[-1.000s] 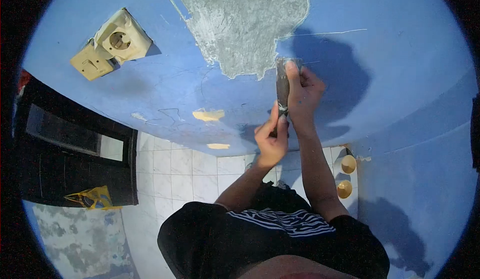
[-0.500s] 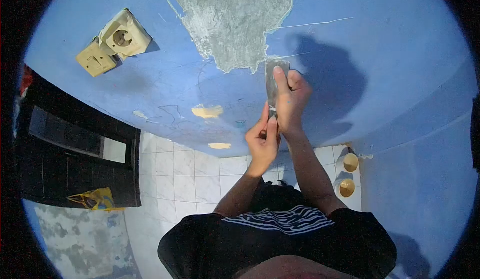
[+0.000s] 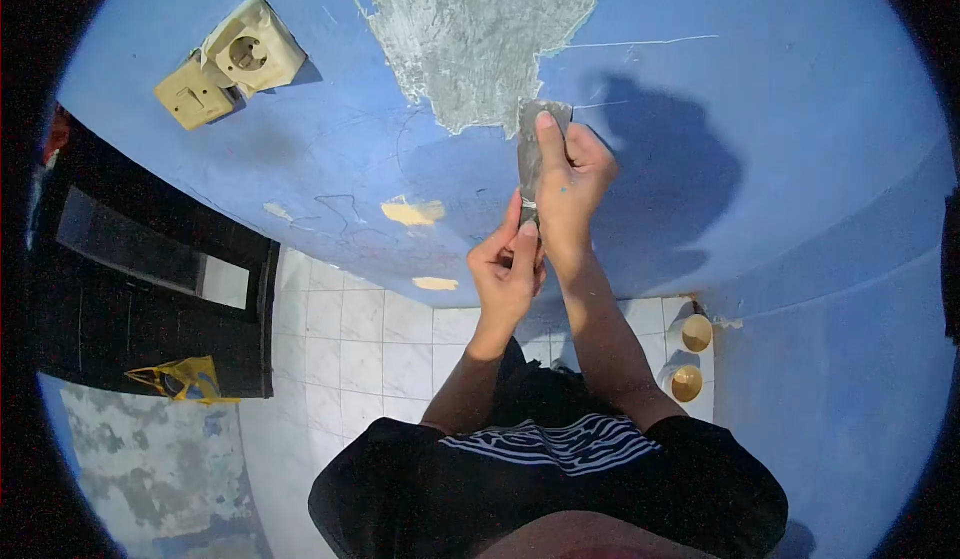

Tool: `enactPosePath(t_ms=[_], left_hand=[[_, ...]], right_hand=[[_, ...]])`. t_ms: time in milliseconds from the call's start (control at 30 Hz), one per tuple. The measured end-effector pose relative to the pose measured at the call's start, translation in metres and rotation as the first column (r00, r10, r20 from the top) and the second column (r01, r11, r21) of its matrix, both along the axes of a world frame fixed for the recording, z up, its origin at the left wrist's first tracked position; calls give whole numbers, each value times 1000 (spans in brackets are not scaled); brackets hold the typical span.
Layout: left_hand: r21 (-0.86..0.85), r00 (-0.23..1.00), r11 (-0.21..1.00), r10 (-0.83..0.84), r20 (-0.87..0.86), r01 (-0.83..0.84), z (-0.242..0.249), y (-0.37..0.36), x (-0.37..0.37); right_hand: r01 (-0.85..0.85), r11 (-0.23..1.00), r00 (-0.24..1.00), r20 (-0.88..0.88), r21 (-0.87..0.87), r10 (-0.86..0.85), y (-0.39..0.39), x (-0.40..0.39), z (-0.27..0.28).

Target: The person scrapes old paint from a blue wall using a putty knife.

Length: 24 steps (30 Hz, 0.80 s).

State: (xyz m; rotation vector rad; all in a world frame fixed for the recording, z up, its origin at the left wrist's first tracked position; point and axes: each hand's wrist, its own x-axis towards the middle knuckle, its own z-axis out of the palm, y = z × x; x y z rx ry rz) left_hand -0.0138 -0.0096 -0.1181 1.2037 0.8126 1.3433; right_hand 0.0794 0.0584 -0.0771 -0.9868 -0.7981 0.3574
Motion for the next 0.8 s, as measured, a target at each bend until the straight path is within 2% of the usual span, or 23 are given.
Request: enactPosePath(t_ms=[133,200,333,400,433,500,633,700,800], left_hand=[[-6,999,1000,14,45,-13,-5,-3,-5],[19,1000,1000,19,5,-19,-7,0,-7],[42,998,998,58,-30,-57,-3,1,-3],[-1,1000,1000,20,-2,-20,-2,-7,-7],[-1,1000,1000,16,-1,-16,0,-8,-6],[0,998,999,52,-40,-52,3,-10,-3],[40,994,996,82,-73,-79,-3,-11,-3],[2,995,998,69,-69,-69,2,-15,-8],[57,988,994,103,-116,-96,-6,-11,-4]], right_hand=[[-49,998,996,-68,37,52,-2,-8,-1],[20,1000,1000,5,21,-20,1,-8,-4],[48,999,997,52,-5,-48,3,-6,-2],[-42,999,994,-99,25,44,-4,-11,-2],[-38,999,994,-98,25,40,-4,-9,-3],[15,1000,1000,0,-1,-15,0,-5,-6],[29,1000,999,30,-8,-29,-2,-7,-3],[-24,999,994,-103,24,26,-2,-12,-7],[-44,998,991,-122,40,49,2,-10,-10]])
